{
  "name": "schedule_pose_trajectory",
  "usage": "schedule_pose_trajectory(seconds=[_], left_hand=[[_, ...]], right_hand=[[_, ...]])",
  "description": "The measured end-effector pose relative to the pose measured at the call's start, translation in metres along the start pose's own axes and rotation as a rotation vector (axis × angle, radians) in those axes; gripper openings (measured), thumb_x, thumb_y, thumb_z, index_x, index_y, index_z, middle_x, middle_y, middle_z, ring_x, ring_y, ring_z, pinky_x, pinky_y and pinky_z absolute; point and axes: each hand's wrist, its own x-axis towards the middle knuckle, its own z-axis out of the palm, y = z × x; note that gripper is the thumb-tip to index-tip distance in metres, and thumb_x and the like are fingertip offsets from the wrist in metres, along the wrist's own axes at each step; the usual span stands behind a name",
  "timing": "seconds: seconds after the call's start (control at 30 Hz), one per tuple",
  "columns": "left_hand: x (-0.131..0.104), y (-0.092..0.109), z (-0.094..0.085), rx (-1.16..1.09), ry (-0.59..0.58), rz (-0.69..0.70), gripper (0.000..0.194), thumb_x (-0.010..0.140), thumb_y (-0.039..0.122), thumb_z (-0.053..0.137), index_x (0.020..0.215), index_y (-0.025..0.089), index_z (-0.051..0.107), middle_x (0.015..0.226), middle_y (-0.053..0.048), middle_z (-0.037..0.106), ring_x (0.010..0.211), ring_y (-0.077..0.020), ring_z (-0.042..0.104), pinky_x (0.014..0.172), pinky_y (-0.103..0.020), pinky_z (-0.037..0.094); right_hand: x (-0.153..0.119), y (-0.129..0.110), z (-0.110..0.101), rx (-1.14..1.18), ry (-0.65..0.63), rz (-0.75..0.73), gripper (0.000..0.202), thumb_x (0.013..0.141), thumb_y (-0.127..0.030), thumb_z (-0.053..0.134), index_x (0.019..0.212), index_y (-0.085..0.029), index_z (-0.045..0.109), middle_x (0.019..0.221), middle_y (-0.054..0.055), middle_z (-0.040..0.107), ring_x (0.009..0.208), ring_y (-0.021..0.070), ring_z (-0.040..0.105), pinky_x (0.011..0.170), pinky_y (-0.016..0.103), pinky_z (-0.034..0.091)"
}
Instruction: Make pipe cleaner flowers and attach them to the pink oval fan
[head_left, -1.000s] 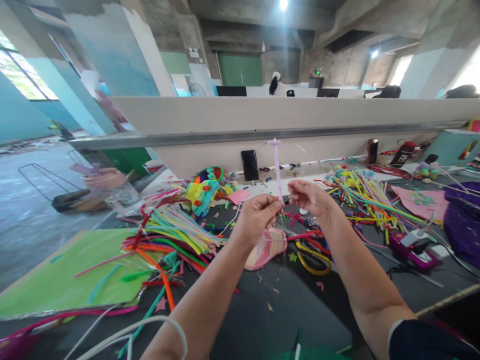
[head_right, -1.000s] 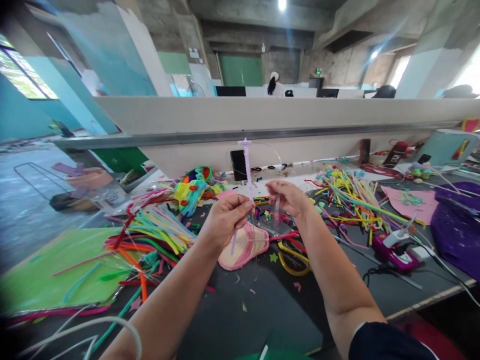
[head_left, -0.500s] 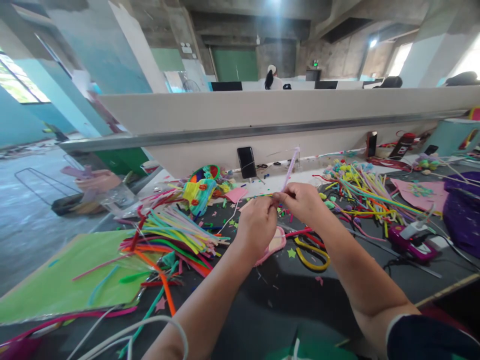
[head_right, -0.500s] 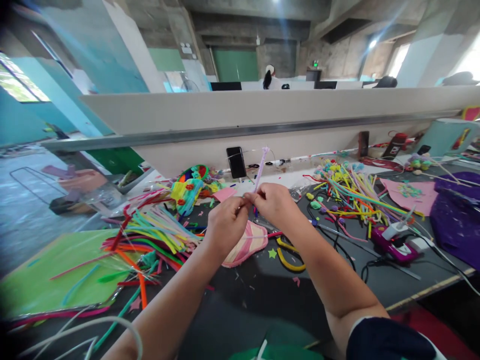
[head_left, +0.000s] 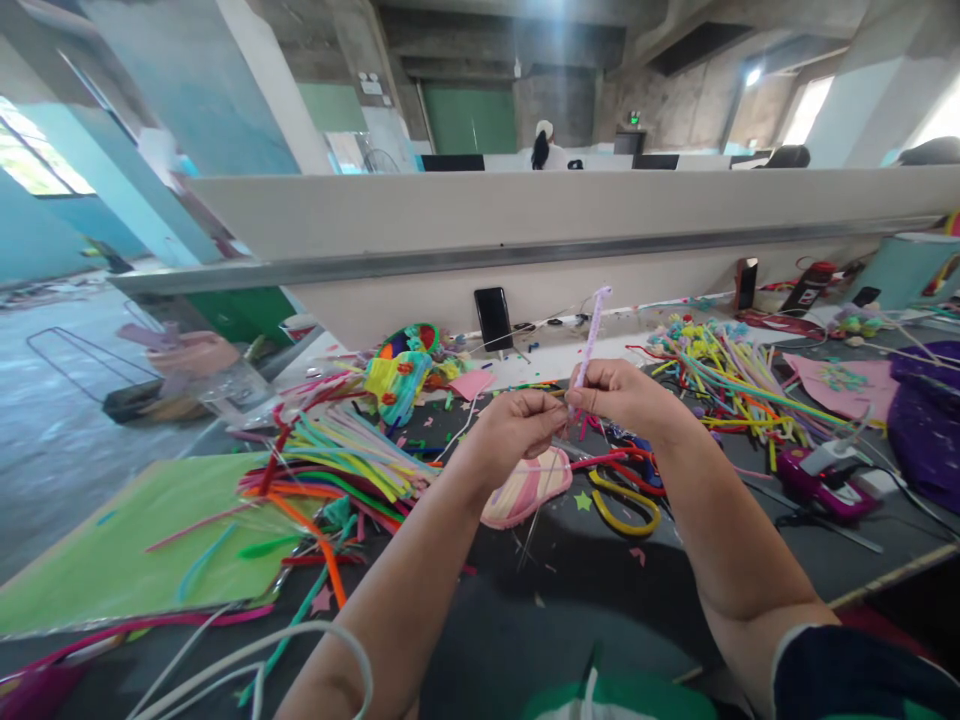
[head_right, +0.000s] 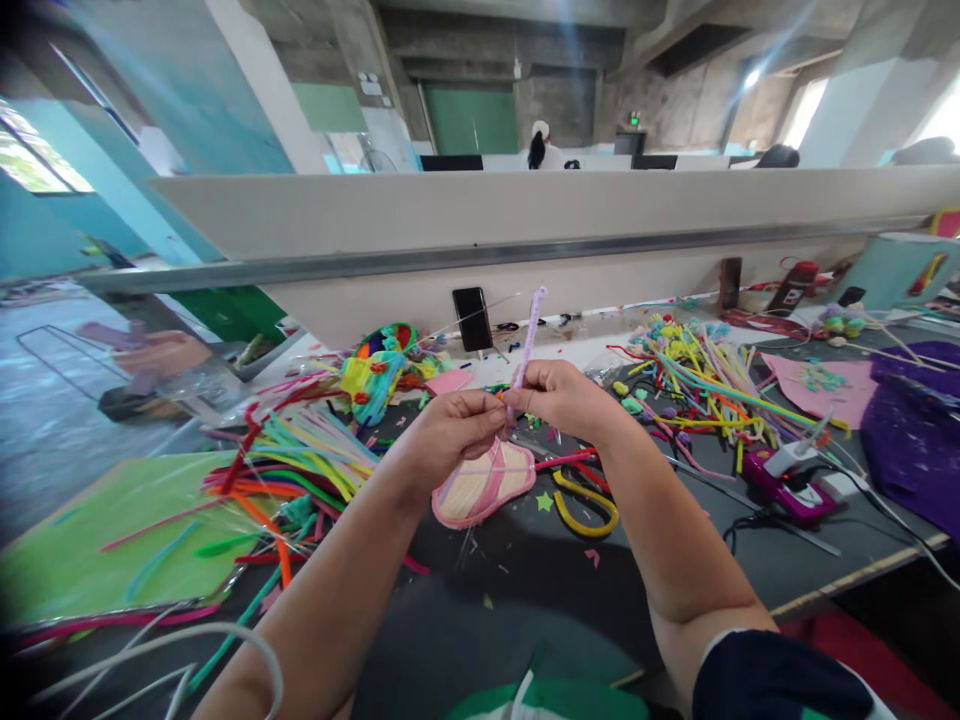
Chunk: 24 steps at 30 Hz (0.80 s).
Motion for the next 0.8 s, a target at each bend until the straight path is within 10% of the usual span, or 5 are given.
schedule_pose_trajectory(seconds=[0.47,0.8], left_hand=[[-0.004,-0.004,0.01,-0.317,-0.223,-0.145,0.029,0.069,0.034,0.073,0.071,0.01,0.058,0.066,-0.001,0.057,0.037,0.003,0.022,0.038,-0.017,0.009],[-0.003,-0.007,0.012,0.876,0.531,0.445,0.015,0.082,0.021,0.054,0.073,0.015,0.064,0.068,-0.002,0.061,0.067,-0.0124,0.053,0.065,-0.025,0.039]], right_hand=[[-0.003,0.007,-0.008,0.237,-0.239,-0.267,0.021,0.081,-0.036,0.062,0.072,-0.017,0.058,0.065,-0.001,0.054,0.056,0.0098,0.05,0.053,0.023,0.037],[0.007,0.005,0.011,-0.29,0.254,-0.003,0.02,0.077,-0.031,0.061,0.065,-0.015,0.058,0.053,-0.004,0.047,0.051,0.0087,0.038,0.05,0.023,0.028]])
